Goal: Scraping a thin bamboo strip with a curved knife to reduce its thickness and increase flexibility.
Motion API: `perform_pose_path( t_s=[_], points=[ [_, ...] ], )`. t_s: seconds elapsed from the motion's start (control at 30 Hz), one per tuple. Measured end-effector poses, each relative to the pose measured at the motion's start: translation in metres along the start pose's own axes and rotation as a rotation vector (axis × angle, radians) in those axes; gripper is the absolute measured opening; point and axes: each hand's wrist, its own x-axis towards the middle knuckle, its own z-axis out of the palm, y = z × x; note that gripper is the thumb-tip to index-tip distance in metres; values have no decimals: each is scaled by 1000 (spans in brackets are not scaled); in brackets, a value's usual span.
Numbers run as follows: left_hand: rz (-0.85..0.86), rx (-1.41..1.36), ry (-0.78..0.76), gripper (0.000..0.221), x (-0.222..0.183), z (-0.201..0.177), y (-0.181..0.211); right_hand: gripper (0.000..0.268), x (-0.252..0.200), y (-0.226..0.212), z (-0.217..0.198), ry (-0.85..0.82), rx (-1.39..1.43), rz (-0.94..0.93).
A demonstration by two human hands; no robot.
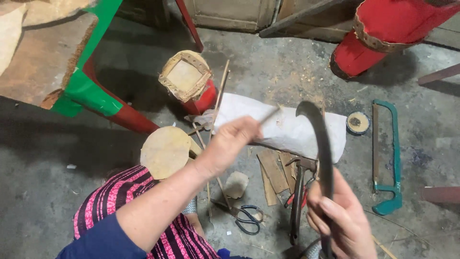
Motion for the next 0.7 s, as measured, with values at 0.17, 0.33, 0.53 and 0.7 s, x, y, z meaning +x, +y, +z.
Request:
perform_pose_path(
  t_s=[0.17, 0.33, 0.53, 0.7],
  points=[
    [9, 79, -119, 30, -14, 23, -25, 52, -14, -25, 30, -97, 90, -27],
    [27, 114, -159, 29, -19, 34, -33, 33, -12, -15, 33, -138, 43, -27],
    [-3, 155, -236, 28, -20, 38, -20, 30, -11, -10, 10, -46, -6, 15],
    [219, 692, -205, 44, -12, 30, -26, 29, -5, -17, -19, -61, 129, -66]
  ],
)
